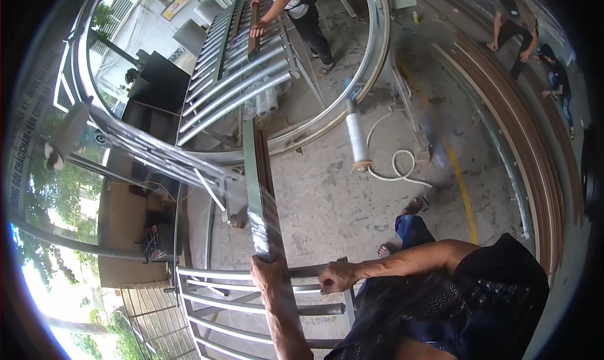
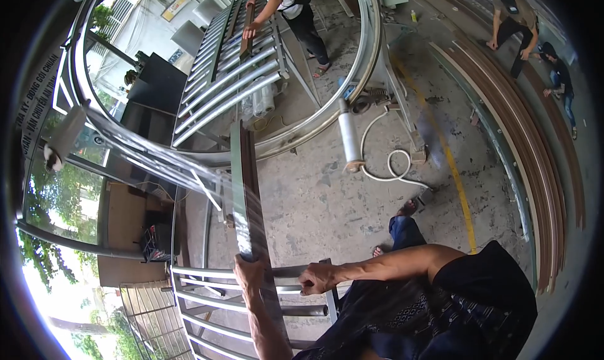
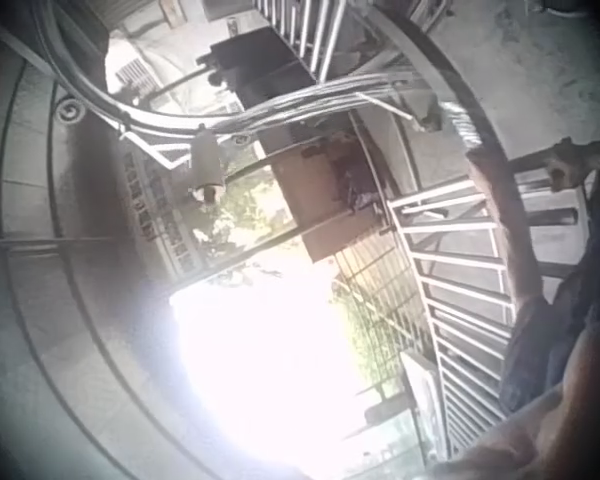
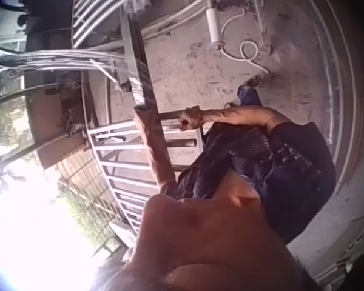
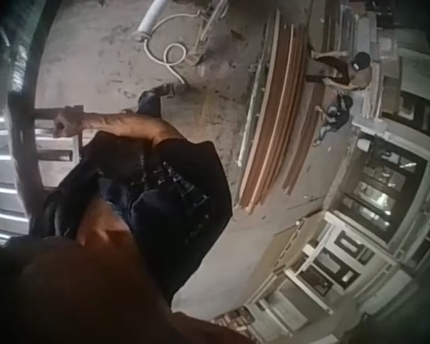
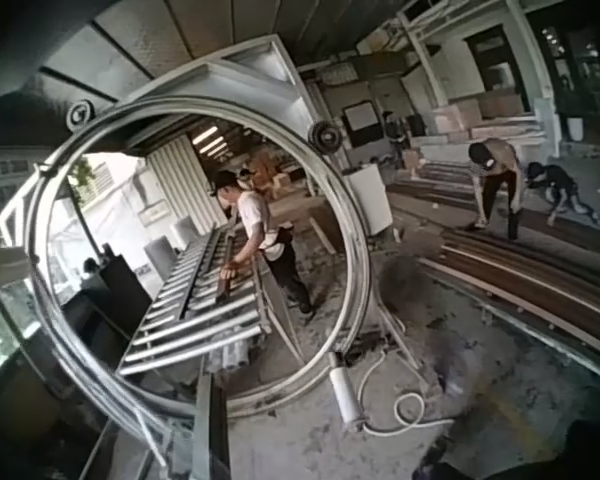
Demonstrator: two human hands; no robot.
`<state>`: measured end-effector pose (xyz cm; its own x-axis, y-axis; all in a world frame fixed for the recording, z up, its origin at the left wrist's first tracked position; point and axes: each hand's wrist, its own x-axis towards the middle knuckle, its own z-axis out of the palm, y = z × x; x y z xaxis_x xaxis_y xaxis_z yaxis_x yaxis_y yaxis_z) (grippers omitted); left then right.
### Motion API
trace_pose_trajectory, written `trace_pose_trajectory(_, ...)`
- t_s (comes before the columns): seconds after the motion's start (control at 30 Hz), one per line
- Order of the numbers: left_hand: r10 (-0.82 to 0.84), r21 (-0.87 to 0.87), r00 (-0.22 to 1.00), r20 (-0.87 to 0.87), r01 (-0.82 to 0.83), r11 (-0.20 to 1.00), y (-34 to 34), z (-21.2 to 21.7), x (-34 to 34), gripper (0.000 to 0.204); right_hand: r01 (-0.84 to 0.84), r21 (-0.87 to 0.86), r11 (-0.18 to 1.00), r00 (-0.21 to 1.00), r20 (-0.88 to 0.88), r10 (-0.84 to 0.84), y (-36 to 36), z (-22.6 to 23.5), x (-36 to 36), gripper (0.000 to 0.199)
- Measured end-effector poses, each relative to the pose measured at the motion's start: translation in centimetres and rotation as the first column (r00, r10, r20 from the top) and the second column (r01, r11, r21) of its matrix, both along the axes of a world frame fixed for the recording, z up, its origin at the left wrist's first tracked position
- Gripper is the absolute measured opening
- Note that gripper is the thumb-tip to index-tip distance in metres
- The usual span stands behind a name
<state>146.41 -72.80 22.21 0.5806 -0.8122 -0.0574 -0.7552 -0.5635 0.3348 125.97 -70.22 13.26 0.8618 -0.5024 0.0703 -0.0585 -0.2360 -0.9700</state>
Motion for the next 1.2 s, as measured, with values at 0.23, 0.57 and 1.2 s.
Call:
trace_pose_trajectory(0.23, 0.033, 0.012, 0.999, 0.013, -0.033, 0.999, 4.7, 0.9, -0.4, 0.063, 0.014, 0.000, 1.000, 0.999, 0.031, -0.014, 0.0, -0.5, 0.0, 0.032)
trace_pose_trajectory(0.57, 0.067, 0.001, 0.997, -0.030, -0.067, 0.998, 8.6, 0.5, -0.1, 0.064, -0.039, -0.021, 0.999, 0.999, -0.006, 0.038, -0.4, -0.2, -0.8, 0.034)
trace_pose_trajectory(1.2, 0.043, 0.009, 0.999, 0.007, -0.043, 0.999, 8.7, 0.2, -2.1, 0.064, -0.012, 0.010, 1.000, 0.998, -0.057, 0.013, -0.9, 0.0, -0.4, 0.029)
